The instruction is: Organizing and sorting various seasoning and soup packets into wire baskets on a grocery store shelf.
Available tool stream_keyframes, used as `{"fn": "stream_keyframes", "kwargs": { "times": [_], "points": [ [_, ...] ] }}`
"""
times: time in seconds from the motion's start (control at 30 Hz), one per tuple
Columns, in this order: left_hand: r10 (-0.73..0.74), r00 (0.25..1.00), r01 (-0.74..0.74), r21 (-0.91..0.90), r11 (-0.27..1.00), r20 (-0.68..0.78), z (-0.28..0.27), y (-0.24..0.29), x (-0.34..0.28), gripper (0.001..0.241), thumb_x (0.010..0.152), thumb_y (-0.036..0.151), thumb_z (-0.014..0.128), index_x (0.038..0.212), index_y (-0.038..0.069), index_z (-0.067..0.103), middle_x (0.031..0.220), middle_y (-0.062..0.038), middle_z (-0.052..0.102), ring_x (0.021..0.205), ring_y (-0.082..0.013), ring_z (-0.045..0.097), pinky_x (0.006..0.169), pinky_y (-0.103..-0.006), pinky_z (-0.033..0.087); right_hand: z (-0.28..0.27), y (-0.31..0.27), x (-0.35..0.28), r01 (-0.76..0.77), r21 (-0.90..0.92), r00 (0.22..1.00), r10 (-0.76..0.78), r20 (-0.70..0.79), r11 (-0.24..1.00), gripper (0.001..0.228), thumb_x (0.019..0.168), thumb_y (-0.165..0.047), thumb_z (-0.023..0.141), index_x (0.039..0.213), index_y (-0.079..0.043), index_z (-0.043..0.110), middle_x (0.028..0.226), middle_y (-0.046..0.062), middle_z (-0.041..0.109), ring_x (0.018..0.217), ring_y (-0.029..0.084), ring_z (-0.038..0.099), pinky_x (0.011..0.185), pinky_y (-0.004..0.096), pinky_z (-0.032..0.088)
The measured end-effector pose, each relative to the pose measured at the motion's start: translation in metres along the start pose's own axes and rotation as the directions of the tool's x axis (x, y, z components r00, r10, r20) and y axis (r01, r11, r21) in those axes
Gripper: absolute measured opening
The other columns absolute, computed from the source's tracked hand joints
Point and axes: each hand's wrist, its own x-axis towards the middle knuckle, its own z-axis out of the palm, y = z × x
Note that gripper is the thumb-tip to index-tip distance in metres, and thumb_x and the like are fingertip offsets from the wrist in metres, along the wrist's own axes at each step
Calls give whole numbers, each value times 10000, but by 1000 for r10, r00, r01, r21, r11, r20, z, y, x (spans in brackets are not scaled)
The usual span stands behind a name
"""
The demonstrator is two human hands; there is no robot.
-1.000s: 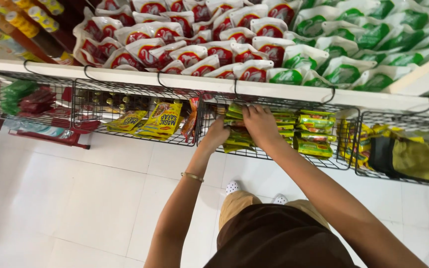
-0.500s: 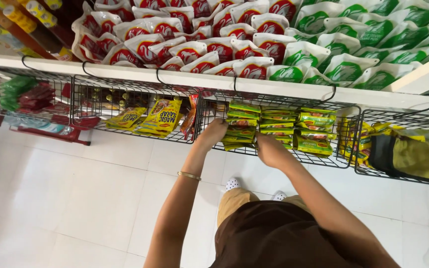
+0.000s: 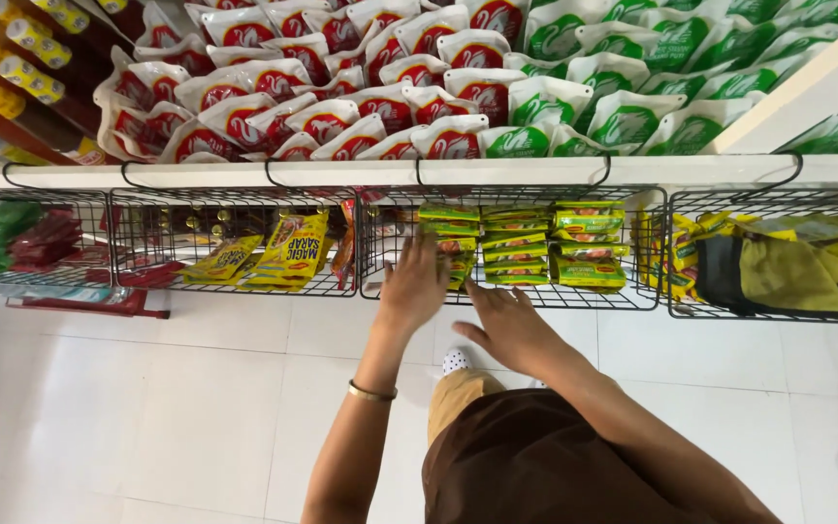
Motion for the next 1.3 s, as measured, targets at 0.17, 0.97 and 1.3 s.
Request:
{"fn": "stream_keyframes", "kwargs": {
  "times": [0.17, 0.97, 1.3],
  "points": [
    [-60, 996, 42, 240, 970, 70, 6, 21, -31, 655, 1058, 308, 285, 1650, 68, 140, 1693, -217, 192, 1499, -403, 333, 1141, -680, 301, 27, 13, -5, 88, -212, 985, -116, -124, 973, 664, 1073, -484, 387, 1562, -38, 337, 1467, 178, 533, 1399, 310, 473, 1172, 539, 311],
    [-80, 994, 83, -49, 995, 73, -57, 30, -59, 546, 973, 338, 604, 1506, 295, 495, 1509, -79, 565, 1266, -427, 607, 1046, -607, 477, -4, 27, 25, 10, 224, 948, 62, -314, 974, 327, 1021, -207, 598, 1274, -12, 666, 1156, 204, 724, 1025, 368, 746, 818, 426, 625],
    [-54, 994, 65, 114, 991, -99, 2, 3, -34, 256, 923, 336, 675, 1167, 349, 751, 1098, 11, 765, 964, -333, 753, 838, -520, 617, 24, 24, 26, 212, 157, 867, -111, -486, 964, 198, 984, -235, 667, 1141, -142, 743, 1180, 89, 690, 1130, 372, 676, 875, 465, 610]
  ]
}}
